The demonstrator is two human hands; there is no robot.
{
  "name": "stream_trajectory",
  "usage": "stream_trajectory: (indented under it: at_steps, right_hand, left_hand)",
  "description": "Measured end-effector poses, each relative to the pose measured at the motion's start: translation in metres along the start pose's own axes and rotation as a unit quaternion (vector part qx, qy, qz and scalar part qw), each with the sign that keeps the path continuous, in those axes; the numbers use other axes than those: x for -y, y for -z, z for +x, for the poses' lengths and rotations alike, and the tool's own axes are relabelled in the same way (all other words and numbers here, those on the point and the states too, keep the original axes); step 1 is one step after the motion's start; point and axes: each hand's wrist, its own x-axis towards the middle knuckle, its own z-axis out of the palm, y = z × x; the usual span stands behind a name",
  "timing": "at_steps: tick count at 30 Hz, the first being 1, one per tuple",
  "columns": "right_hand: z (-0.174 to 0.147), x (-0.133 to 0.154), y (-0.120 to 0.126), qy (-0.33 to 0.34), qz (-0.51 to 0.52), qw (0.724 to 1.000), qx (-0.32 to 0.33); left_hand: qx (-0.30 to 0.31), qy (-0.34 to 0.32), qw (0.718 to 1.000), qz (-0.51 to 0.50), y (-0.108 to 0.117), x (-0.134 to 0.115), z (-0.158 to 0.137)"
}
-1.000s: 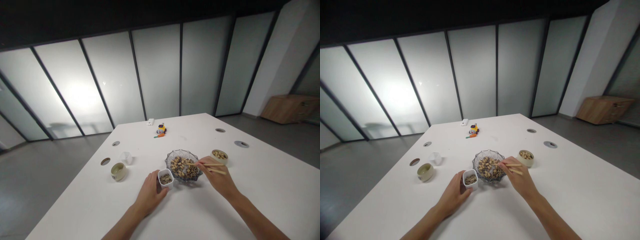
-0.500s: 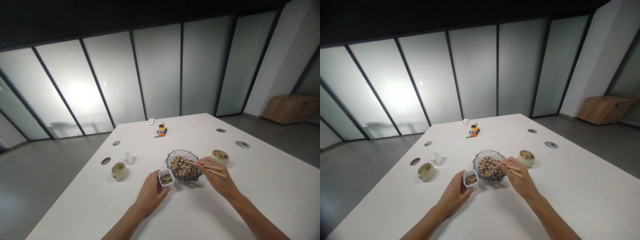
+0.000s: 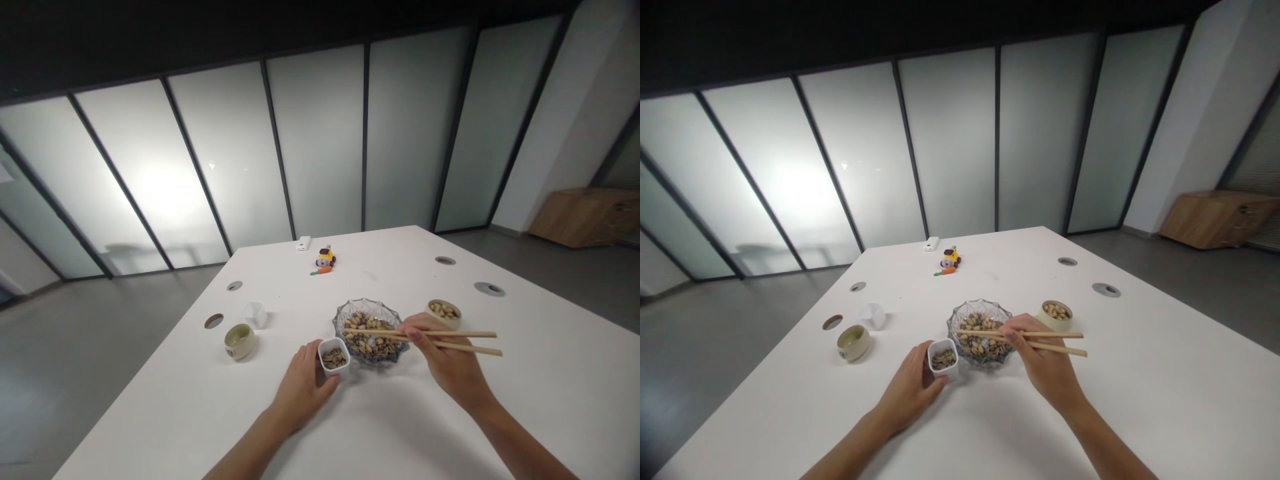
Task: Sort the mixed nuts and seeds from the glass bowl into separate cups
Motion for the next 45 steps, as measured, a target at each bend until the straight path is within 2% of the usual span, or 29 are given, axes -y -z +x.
stream_trajectory:
  at_steps: [5,12,15,29,38,45]
  right_hand:
    - [0.005,-0.011,0.011,0.045,-0.079,0.996,-0.006]
    - [0.005,-0.021,0.008,0.017,-0.055,0.993,0.102]
    - [0.003,-0.022,0.007,0.01,-0.038,0.991,0.127]
    - [0.001,-0.029,0.007,0.002,-0.017,0.991,0.133]
    - [0.002,-0.023,0.007,0.029,-0.026,0.99,0.134]
    - [0.001,-0.031,0.006,0.025,-0.035,0.99,0.131]
  left_hand:
    - [-0.003,-0.011,1.0,-0.009,0.002,-0.001,-0.001]
    - [-0.006,-0.011,1.0,-0.011,0.0,0.001,0.0]
    - [-0.004,-0.012,1.0,-0.01,0.0,0.002,0.0]
    - [0.003,-0.012,1.0,-0.009,0.0,0.001,0.0]
    - [0.0,-0.018,1.0,-0.01,0.0,0.002,0.0]
    - [0.0,-0.011,1.0,-0.01,0.0,0.001,0.0]
